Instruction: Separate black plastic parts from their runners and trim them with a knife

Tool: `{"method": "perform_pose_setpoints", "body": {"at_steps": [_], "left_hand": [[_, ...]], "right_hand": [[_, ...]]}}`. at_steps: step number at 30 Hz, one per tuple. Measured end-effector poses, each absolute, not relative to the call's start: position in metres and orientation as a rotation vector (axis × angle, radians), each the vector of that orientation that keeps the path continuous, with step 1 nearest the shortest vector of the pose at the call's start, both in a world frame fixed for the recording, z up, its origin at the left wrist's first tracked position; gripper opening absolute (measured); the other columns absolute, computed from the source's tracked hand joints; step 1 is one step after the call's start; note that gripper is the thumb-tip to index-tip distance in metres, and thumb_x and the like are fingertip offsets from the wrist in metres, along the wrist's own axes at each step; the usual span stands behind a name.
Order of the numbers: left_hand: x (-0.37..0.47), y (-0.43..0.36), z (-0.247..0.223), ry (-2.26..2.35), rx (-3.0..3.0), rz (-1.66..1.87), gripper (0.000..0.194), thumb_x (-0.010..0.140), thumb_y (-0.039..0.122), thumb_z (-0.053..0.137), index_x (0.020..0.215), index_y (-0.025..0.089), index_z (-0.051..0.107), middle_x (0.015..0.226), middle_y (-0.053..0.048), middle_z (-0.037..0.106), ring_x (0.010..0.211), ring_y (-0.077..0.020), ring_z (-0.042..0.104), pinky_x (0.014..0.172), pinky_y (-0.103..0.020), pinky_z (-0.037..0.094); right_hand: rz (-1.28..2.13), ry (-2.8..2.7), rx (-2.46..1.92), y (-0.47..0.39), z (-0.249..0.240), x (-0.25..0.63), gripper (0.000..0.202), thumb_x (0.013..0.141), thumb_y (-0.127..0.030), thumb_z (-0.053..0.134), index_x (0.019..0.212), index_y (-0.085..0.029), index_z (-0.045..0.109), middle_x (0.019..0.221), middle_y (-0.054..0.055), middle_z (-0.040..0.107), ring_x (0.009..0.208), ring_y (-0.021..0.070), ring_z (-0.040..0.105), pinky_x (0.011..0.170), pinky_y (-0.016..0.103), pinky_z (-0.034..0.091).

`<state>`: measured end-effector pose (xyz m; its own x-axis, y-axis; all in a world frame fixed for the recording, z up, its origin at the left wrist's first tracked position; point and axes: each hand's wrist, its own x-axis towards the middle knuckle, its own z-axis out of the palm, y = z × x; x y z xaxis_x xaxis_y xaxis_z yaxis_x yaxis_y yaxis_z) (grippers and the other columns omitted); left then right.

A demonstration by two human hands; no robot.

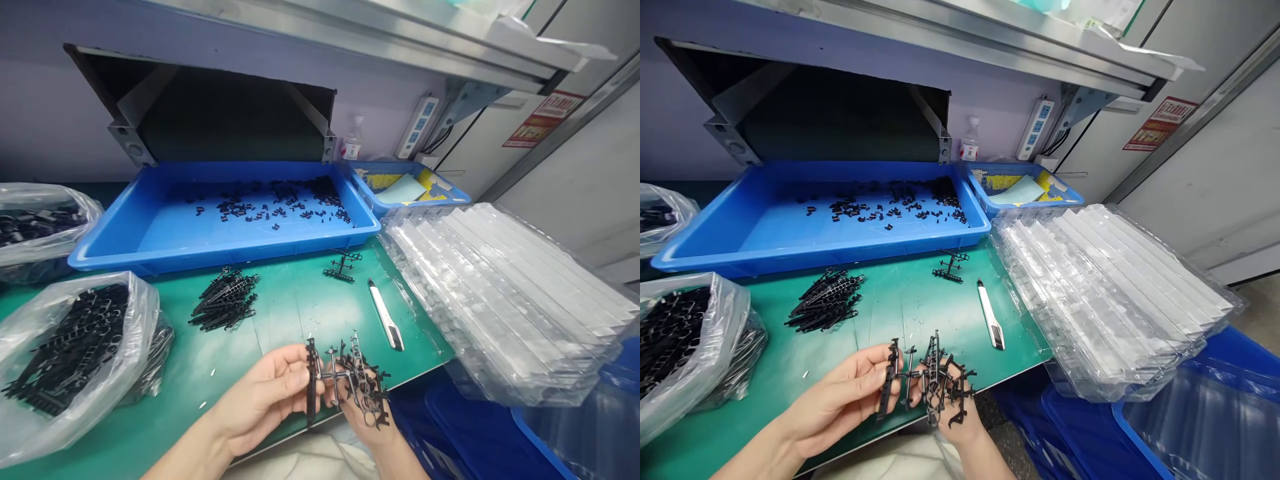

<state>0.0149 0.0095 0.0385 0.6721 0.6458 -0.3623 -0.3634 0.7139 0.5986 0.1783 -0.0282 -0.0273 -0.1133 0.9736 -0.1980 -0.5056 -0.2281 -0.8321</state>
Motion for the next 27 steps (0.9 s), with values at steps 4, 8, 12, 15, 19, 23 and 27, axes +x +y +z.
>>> {"method": "perform_pose_setpoints", "body": {"at_steps": [4, 8, 12, 15, 19, 23, 27], "left_hand": [[0.009, 0.014, 0.039, 0.806, 0.440, 0.740, 0.015, 0.064, 0.018, 0.066, 0.068, 0.016, 0.051, 0.064, 0.003, 0.047, 0.057, -0.0079, 0.046, 0.053, -0.019, 0.040], [0.001, 0.025, 0.048, 0.920, 0.695, 0.670, 0.018, 0.063, 0.022, 0.065, 0.070, 0.018, 0.049, 0.056, 0.008, 0.034, 0.044, -0.0043, 0.020, 0.038, -0.017, 0.012], [0.005, 0.032, 0.056, 0.895, 1.037, 0.371, 0.028, 0.061, 0.034, 0.072, 0.073, 0.016, 0.054, 0.056, 0.006, 0.041, 0.050, -0.0067, 0.029, 0.043, -0.019, 0.018], [0.010, 0.031, 0.054, 0.790, 0.956, 0.265, 0.041, 0.055, 0.047, 0.074, 0.065, 0.016, 0.049, 0.053, 0.006, 0.040, 0.046, -0.0053, 0.024, 0.041, -0.021, 0.013], [0.016, 0.023, 0.045, 0.606, 0.782, 0.222, 0.048, 0.054, 0.054, 0.073, 0.066, 0.016, 0.047, 0.048, 0.007, 0.039, 0.038, -0.0023, 0.021, 0.039, -0.022, 0.010], [0.026, 0.029, 0.049, 0.639, 0.809, 0.245, 0.044, 0.060, 0.051, 0.070, 0.070, 0.016, 0.047, 0.054, 0.004, 0.045, 0.040, -0.0029, 0.029, 0.037, -0.019, 0.011], [0.044, 0.068, 0.065, 0.803, 1.017, 0.453, 0.024, 0.066, 0.034, 0.058, 0.066, 0.019, 0.039, 0.052, 0.004, 0.046, 0.044, -0.0074, 0.036, 0.037, -0.019, 0.014]], "right_hand": [[1.584, -0.848, -0.885, -0.031, -0.020, 0.184, 0.033, 0.072, -0.047, 0.066, 0.056, -0.020, 0.062, 0.053, 0.000, 0.050, 0.053, 0.0136, 0.044, 0.054, 0.027, 0.038], [1.716, -0.929, -0.826, -0.036, -0.010, 0.186, 0.033, 0.071, -0.048, 0.067, 0.060, -0.017, 0.064, 0.046, -0.002, 0.047, 0.042, 0.0099, 0.035, 0.043, 0.024, 0.028], [1.861, -0.949, -0.777, -0.040, -0.011, 0.188, 0.031, 0.073, -0.046, 0.066, 0.065, -0.016, 0.062, 0.047, -0.002, 0.049, 0.037, 0.0069, 0.030, 0.039, 0.022, 0.023], [1.885, -0.964, -0.741, -0.040, -0.017, 0.190, 0.034, 0.073, -0.049, 0.066, 0.064, -0.016, 0.060, 0.045, -0.003, 0.045, 0.038, 0.0079, 0.033, 0.040, 0.023, 0.026], [1.842, -0.947, -0.722, -0.038, -0.024, 0.186, 0.035, 0.077, -0.049, 0.061, 0.067, -0.016, 0.058, 0.051, -0.004, 0.050, 0.041, 0.0083, 0.041, 0.044, 0.022, 0.035], [1.780, -0.906, -0.702, -0.035, -0.024, 0.184, 0.040, 0.083, -0.051, 0.052, 0.067, -0.014, 0.056, 0.051, -0.006, 0.049, 0.039, 0.0072, 0.042, 0.044, 0.022, 0.039], [1.671, -0.870, -0.696, -0.035, -0.021, 0.194, 0.045, 0.072, -0.062, 0.058, 0.058, -0.019, 0.054, 0.035, -0.008, 0.036, 0.035, 0.0091, 0.038, 0.040, 0.022, 0.035]]}}
